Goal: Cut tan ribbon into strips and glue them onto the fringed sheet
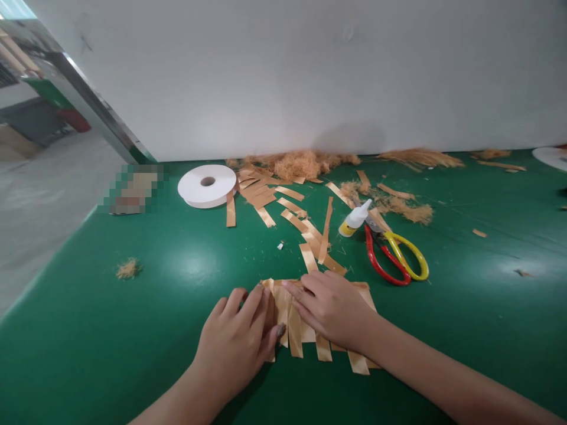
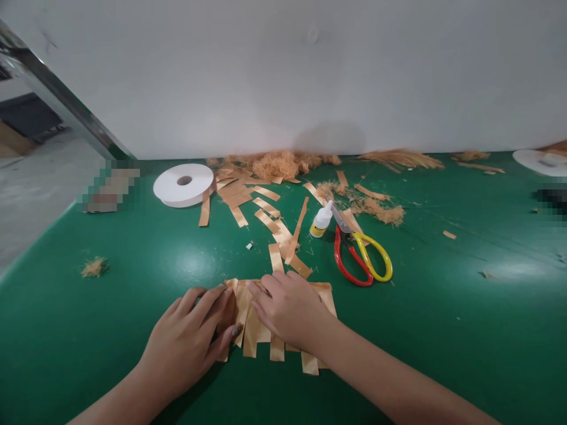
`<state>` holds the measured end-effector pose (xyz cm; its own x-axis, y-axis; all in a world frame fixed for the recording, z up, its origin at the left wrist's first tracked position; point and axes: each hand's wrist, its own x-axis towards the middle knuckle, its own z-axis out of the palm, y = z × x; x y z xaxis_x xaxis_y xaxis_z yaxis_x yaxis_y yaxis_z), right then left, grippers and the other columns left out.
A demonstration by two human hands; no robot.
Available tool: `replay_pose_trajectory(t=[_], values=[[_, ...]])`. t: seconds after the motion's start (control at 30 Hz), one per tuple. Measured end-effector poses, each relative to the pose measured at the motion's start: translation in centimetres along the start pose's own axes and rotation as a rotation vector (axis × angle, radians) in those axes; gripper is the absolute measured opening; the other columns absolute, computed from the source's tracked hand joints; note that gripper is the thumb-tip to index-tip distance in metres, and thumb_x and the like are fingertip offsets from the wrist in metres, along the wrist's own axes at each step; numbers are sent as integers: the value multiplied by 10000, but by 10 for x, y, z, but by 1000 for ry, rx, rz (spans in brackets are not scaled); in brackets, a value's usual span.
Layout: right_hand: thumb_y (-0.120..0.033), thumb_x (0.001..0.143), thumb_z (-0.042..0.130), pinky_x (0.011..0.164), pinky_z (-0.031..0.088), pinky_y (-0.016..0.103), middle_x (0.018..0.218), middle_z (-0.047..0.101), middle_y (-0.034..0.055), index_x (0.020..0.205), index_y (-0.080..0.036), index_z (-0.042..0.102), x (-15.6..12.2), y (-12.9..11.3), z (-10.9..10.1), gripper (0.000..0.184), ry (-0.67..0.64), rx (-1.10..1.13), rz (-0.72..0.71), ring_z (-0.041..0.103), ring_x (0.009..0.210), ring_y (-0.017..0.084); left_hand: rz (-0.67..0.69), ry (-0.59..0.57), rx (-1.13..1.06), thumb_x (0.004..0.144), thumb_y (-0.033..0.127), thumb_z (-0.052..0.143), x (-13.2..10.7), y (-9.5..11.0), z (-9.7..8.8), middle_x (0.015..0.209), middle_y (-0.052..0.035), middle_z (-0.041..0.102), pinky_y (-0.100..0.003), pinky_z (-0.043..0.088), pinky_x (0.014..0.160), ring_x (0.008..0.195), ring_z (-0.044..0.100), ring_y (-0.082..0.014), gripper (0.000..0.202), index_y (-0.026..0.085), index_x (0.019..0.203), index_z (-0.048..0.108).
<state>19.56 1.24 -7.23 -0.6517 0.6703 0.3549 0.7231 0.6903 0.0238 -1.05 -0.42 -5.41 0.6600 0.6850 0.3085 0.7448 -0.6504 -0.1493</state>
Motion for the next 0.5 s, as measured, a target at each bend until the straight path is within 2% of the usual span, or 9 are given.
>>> replay_pose_trajectory(t=[0.5], values=[[-251, 916, 406, 567, 269, 291, 702, 548, 46, 1130, -137, 614, 0, 1, -1, 319, -9, 10, -1, 466, 661, 156, 3, -10, 7, 876, 320, 448, 0, 0, 0, 1059, -124, 619, -356, 451, 629, 841, 514, -243, 365, 77, 1090, 616]])
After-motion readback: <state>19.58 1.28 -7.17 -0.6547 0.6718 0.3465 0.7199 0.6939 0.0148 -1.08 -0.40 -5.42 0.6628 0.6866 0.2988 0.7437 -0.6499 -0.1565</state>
